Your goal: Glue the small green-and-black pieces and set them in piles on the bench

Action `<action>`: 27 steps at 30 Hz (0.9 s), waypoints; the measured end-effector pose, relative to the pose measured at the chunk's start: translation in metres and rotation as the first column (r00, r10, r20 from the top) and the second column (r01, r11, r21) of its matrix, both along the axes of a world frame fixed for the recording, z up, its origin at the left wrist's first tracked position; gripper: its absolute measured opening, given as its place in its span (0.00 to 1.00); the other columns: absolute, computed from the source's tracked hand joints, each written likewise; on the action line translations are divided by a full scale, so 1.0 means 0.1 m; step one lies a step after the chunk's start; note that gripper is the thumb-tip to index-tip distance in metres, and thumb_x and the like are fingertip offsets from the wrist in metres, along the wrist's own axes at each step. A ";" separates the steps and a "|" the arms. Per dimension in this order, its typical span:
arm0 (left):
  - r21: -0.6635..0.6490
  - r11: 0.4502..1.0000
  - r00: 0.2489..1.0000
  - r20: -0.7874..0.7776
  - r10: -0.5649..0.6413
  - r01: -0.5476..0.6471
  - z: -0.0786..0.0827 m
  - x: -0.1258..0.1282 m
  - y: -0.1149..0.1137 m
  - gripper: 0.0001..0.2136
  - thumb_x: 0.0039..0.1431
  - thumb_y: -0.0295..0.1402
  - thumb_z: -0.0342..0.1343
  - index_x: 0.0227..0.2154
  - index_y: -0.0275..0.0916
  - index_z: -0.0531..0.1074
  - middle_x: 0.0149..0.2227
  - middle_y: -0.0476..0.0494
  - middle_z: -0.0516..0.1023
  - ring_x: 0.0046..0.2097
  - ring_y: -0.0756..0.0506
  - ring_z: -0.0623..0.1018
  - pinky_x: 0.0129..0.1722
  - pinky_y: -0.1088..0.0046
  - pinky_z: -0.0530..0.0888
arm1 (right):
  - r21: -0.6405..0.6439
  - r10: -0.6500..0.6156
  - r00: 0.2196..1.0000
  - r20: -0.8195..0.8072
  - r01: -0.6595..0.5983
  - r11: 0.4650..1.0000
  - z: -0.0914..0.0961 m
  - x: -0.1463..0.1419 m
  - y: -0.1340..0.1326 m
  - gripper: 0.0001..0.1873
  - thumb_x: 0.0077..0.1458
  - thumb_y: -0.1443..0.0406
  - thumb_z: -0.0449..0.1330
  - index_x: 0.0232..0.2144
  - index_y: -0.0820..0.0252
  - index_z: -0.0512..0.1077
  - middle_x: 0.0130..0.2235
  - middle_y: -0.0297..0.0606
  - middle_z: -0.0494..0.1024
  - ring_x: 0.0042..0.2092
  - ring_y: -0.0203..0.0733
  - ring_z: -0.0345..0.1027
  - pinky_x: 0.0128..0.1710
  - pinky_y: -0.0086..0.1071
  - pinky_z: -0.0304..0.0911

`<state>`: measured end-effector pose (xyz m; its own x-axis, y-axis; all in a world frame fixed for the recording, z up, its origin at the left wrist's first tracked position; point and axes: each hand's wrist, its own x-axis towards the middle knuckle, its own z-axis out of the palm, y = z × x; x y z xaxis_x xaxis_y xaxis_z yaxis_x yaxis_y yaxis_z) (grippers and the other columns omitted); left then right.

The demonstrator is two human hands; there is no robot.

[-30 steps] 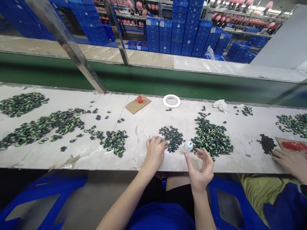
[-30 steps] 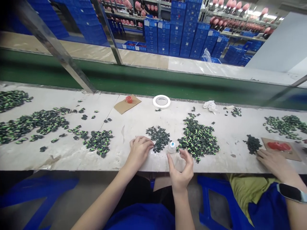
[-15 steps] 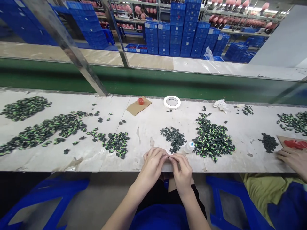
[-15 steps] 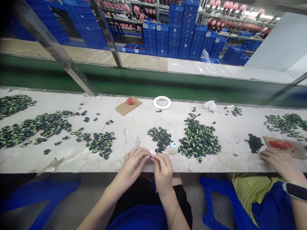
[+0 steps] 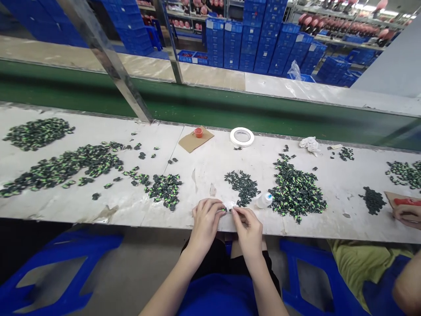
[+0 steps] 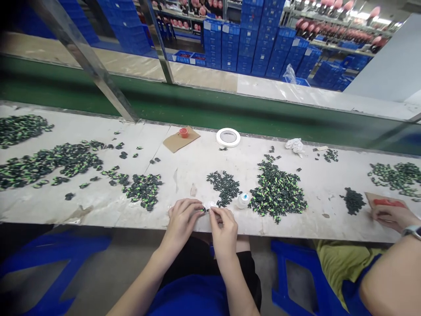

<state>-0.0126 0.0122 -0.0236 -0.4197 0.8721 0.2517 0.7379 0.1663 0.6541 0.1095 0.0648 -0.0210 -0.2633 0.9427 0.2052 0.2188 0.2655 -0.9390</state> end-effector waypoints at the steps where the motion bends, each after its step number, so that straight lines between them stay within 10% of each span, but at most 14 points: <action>1: -0.001 1.000 1.000 0.016 -0.018 0.018 0.01 0.00 0.00 0.06 0.59 0.26 0.53 0.34 0.43 0.73 0.37 0.45 0.79 0.44 0.42 0.73 0.41 0.65 0.65 | -0.026 0.014 1.000 -0.018 -0.014 1.000 0.01 -0.01 0.00 0.08 0.54 0.62 0.60 0.31 0.59 0.78 0.33 0.41 0.80 0.34 0.41 0.76 0.31 0.30 0.74; 13: 0.077 0.977 0.976 0.077 -0.203 0.197 0.26 -0.02 -0.08 0.08 0.61 0.25 0.50 0.36 0.42 0.73 0.35 0.47 0.81 0.41 0.45 0.76 0.44 0.64 0.62 | -0.264 0.046 0.985 -0.166 -0.090 0.960 0.24 0.05 -0.04 0.11 0.49 0.58 0.64 0.27 0.61 0.77 0.28 0.39 0.82 0.29 0.44 0.78 0.29 0.32 0.75; 22: 0.184 0.974 0.800 0.561 -0.212 0.129 0.43 0.01 -0.09 0.06 0.57 0.33 0.56 0.32 0.40 0.78 0.33 0.43 0.79 0.38 0.45 0.79 0.39 0.69 0.74 | 0.075 0.058 0.983 -0.173 -0.046 0.996 0.23 0.11 -0.12 0.03 0.54 0.66 0.62 0.30 0.58 0.77 0.32 0.39 0.80 0.35 0.42 0.76 0.36 0.34 0.74; 27: 0.198 0.976 0.825 0.533 -0.186 0.092 0.53 0.08 -0.14 0.06 0.56 0.32 0.56 0.34 0.42 0.79 0.34 0.44 0.79 0.39 0.45 0.78 0.41 0.69 0.75 | 0.210 0.094 0.986 -0.140 -0.063 0.976 0.28 0.16 -0.08 0.03 0.53 0.69 0.61 0.30 0.58 0.76 0.31 0.39 0.80 0.34 0.42 0.76 0.34 0.35 0.74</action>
<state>-0.0051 -0.0019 0.0290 -0.4063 0.9003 0.1562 0.2596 -0.0501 0.9644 0.1251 0.0570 0.0065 -0.2870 0.8541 0.4337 0.0523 0.4661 -0.8832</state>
